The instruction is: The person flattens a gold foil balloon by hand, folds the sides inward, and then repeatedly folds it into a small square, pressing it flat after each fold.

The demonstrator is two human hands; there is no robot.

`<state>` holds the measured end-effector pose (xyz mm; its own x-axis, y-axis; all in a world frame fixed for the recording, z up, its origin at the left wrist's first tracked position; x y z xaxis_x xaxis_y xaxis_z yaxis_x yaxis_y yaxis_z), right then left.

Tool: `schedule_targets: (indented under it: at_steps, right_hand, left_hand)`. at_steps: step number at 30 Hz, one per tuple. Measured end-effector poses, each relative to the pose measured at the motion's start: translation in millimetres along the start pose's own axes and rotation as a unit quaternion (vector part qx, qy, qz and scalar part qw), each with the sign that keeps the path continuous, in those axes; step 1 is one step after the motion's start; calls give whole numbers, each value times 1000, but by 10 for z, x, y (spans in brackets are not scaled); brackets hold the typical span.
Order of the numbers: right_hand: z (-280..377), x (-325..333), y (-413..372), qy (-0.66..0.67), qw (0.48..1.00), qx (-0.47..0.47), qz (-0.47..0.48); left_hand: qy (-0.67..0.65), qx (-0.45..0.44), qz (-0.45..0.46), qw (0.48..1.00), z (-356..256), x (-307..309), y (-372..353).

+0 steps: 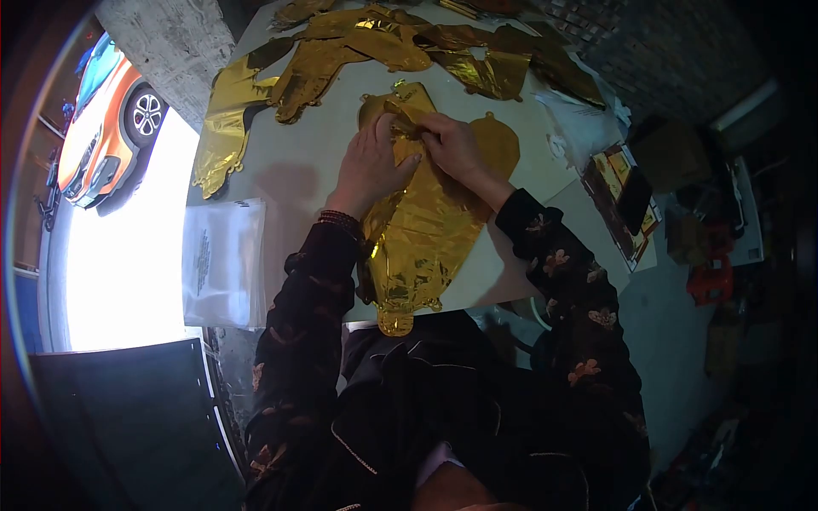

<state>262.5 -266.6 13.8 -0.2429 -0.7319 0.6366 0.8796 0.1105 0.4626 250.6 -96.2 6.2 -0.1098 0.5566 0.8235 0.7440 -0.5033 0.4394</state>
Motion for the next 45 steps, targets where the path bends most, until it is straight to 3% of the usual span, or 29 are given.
schedule_targets:
  at_steps: [7, 15, 21, 25, 31, 34, 37, 40, 42, 45]
  right_hand:
    - [-56, -51, 50, -126, 989, 59, -52]
    - [139, -52, 54, -69, 994, 72, -53]
    - [114, -103, 38, -60, 997, 53, 14]
    - [135, -12, 36, 6, 998, 14, 69]
    - [48, 140, 187, 42, 999, -19, 11]
    - [-60, 102, 344, -51, 994, 101, -3]
    - [-241, -133, 337, -192, 974, 77, 97]
    - [-319, -193, 309, -237, 952, -4, 193]
    - [-306, -194, 303, -240, 952, 6, 192]
    - [-311, -179, 287, -260, 944, 2, 201]
  left_hand:
    - [22, -1, -28, 999, -6, -7, -20]
    - [76, -47, -87, 992, -26, 2, -19]
    - [108, -18, 32, 994, 14, -91, -4]
    - [111, -24, 30, 993, 16, -99, -23]
    - [92, -30, 13, 995, -27, -35, -25]
    - [100, -41, 0, 994, -30, -36, -32]
    - [109, -40, -7, 993, -22, -43, -32]
    - [116, -46, -31, 992, -56, -17, -23]
    - [118, -60, -60, 989, -104, 30, -34]
    - [136, -65, 23, 988, -51, -46, -20]
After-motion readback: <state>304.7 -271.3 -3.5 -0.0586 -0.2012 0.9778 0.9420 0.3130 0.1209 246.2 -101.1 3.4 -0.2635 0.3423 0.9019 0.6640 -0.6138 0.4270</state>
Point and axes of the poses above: each hand's wrist, its own y-axis towards the middle knuckle, its own x-axis out of the back of the hand, z = x × y, the point moved 4 cm from there along y, towards the middle knuckle, and after that the axes turned 10 degrees about -x, right-handed, at the moved point
